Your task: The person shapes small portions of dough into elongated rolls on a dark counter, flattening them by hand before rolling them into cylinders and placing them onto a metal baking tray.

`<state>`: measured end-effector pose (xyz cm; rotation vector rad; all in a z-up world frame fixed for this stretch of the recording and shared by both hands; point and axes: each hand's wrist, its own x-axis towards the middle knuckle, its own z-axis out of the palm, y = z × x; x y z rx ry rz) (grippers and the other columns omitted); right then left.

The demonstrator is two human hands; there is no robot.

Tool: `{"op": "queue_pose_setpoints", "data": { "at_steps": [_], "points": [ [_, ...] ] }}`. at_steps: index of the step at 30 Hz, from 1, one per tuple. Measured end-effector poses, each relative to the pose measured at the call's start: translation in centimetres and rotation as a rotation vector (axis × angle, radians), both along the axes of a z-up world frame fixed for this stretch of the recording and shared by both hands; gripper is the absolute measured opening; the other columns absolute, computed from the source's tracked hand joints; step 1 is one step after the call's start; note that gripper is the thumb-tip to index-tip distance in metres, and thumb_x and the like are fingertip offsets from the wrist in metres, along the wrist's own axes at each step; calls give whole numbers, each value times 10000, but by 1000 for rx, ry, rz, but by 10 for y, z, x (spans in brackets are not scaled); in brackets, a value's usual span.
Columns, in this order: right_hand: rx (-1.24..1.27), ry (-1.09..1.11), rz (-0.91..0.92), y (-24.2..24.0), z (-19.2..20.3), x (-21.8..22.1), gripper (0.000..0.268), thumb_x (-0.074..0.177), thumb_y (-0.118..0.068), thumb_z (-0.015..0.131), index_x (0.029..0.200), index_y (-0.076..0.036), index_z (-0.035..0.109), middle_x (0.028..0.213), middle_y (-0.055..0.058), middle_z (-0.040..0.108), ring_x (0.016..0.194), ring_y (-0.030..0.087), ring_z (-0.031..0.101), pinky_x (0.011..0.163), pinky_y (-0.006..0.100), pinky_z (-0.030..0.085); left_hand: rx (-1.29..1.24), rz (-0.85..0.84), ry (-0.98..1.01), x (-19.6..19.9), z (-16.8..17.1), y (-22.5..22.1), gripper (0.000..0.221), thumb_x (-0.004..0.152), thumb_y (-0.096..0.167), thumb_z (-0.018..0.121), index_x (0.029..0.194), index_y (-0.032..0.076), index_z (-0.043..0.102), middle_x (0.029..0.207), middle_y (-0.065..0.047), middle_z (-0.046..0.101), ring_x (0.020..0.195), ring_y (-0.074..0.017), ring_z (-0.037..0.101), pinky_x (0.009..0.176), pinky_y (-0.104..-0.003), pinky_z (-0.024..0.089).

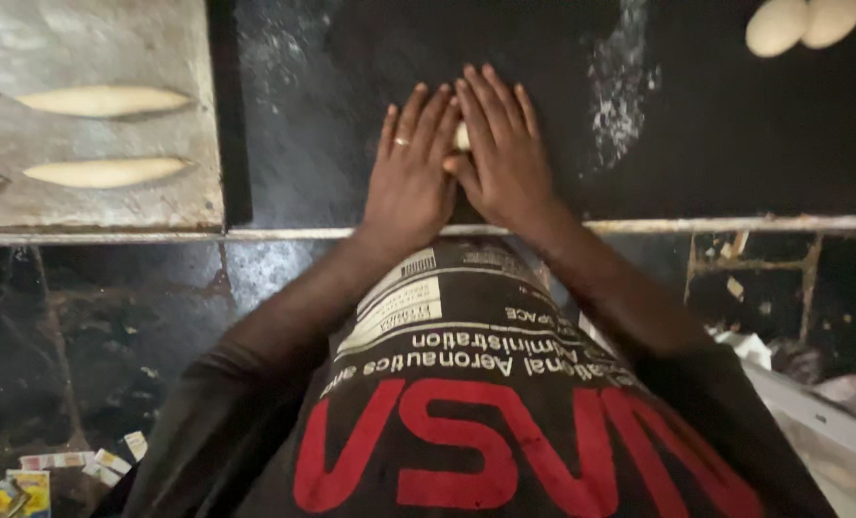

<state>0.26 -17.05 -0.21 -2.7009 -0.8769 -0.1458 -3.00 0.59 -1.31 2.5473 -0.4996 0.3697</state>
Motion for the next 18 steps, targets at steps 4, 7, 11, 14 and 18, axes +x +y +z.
{"op": "queue_pose_setpoints", "data": {
  "at_steps": [4, 7, 11, 14, 18],
  "points": [
    [2, 46, -27, 1, 5, 42, 713, 1121, -531, 383, 1636, -40, 333, 1692, 203, 310, 1584, 387, 270, 1263, 633, 131, 38, 39, 27, 45, 0, 3, 599, 1088, 292, 461, 1593, -21, 382, 1670, -197, 338, 1567, -380, 235, 1262, -591, 152],
    [-105, 157, -147, 8, 14, 94, 670, 1146, -566, 381, 1657, -136, 328, 1707, 152, 326, 1617, 363, 277, 1339, 591, 147, 120, 45, 260, 98, 13, 6, 606, 1117, 349, 416, 1634, 42, 342, 1699, -139, 305, 1613, -327, 208, 1342, -559, 136],
    [19, 39, 72, -7, 13, 65, 758, 1124, -510, 446, 1698, -60, 237, 1735, 250, 251, 1621, 442, 215, 1299, 649, 108, 141, -112, 54, 73, 6, 11, 635, 1097, 316, 464, 1608, -45, 360, 1703, -248, 280, 1593, -408, 185, 1293, -580, 144],
    [-1, 75, 103, -11, 12, 9, 862, 1055, -579, 472, 1632, -2, 196, 1669, 272, 266, 1558, 472, 221, 1233, 667, 104, 19, -268, 75, 25, 4, 16, 658, 1073, 399, 498, 1537, -61, 414, 1615, -283, 351, 1522, -454, 248, 1209, -604, 145],
    [-178, 181, -82, -2, 17, 66, 802, 1053, -620, 425, 1662, -116, 286, 1697, 204, 291, 1596, 395, 244, 1296, 619, 125, 38, -98, 163, 74, 13, 14, 596, 1104, 425, 438, 1533, 12, 452, 1610, -207, 429, 1540, -389, 315, 1277, -588, 178]
  ]
}}
